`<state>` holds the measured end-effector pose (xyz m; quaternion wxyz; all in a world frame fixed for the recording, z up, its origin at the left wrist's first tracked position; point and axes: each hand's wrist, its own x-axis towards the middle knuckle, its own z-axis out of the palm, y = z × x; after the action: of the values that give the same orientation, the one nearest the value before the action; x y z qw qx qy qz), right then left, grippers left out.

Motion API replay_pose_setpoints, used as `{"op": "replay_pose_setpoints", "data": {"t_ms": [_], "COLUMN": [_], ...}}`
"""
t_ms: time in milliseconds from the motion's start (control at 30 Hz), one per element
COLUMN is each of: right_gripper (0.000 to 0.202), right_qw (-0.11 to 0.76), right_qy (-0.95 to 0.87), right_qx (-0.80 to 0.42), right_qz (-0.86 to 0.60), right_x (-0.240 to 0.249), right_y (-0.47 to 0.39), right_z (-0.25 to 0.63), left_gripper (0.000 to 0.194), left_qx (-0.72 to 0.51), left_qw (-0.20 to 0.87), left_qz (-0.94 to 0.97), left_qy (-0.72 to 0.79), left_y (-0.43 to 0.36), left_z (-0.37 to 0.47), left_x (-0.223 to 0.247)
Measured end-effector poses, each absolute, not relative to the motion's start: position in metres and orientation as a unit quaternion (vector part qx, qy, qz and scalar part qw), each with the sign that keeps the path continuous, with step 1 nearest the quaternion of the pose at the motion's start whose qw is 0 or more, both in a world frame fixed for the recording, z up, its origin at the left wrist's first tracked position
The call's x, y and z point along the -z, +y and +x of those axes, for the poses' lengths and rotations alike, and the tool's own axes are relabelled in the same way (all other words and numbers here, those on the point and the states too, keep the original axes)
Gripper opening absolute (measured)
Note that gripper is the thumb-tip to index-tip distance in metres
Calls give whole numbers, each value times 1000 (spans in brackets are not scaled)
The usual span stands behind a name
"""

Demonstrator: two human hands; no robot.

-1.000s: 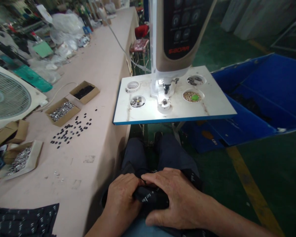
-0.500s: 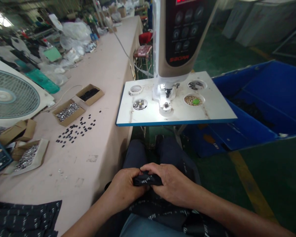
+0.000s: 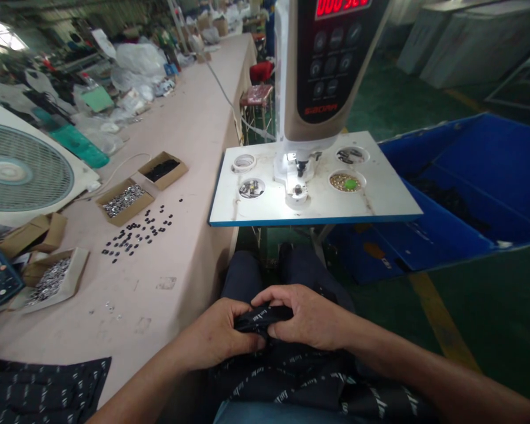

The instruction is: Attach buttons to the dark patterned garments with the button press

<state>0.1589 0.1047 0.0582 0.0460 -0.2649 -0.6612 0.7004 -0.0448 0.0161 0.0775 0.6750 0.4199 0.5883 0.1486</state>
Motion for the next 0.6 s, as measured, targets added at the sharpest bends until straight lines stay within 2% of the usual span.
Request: {"op": "replay_pose_setpoints", "data": {"t_ms": [267,400,600], "right_gripper": [47,53,55], "right_qw": [43,35,33], "right_qy": [-650,-631,-668], "right_qx": [-711,-735,-697], "right_qz": [-265,-246,-261], "right_x": [-61,-61,-60], "right_y": [104,105,104], "right_z": [160,162,161], "left_gripper": [20,20,13], "left_qx": [-133,-127,-105], "left_qw": [689,691,690], "left_qz": [411,415,437], "left_qy": [581,578,567], "left_y": [16,18,23], "left_z": [-46,-46,-49], "left_x": [-76,-74,-76]}}
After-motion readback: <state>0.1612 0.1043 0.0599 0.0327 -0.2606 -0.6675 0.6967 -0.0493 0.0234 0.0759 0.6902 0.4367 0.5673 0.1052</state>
